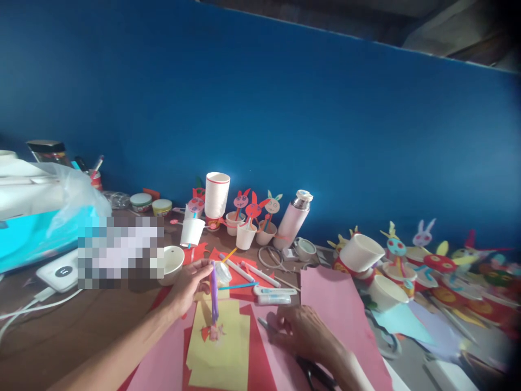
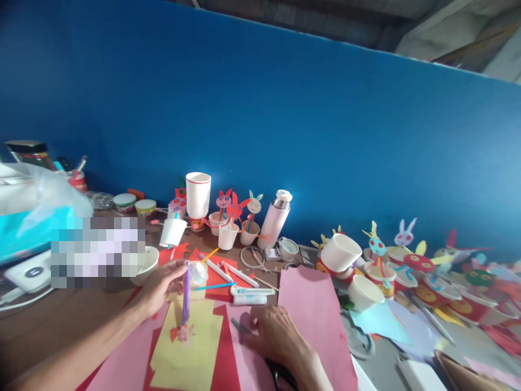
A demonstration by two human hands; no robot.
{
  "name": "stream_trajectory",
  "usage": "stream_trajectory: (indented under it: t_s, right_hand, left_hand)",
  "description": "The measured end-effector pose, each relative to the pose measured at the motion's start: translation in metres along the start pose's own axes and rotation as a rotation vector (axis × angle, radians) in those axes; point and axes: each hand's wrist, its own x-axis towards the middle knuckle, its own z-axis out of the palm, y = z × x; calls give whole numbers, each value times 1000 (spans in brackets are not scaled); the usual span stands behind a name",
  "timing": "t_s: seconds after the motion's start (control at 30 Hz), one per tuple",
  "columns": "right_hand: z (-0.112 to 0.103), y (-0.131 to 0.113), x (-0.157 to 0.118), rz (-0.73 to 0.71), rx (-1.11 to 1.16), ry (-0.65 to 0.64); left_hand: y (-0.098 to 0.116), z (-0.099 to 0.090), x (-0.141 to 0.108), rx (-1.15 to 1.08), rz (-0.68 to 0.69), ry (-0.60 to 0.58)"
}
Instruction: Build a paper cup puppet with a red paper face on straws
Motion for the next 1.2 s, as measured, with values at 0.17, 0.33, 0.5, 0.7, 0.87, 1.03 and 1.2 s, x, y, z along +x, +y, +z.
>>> stream_trajectory:
  t_s: [0.17,0.33,0.5,0.7,0.87,1.03,1.2]
  right_hand:
    - [0,-4,3,-95,-62,82]
    - [-8,-8,15,-130,-150,232]
    - [-8,-37,30,-176,-119,259]
    - [-3,-47,23,-142,80,49]
    - [-9,-28,10,-20,225,-278]
    - [-14,-26,-2,47,112,-333]
    - [-8,-24,-17,77,-50,-287]
  left_hand:
    - [1,1,-1,22,7,-4]
    - [2,3,-2,74,9,1]
    - [5,4,-4,145,3,11]
    - [10,5,-6,199,-2,45]
    - [7,5,-5,235,-7,83]
    - [5,6,-6,264,33,108]
    - [6,6,-6,285,79,148]
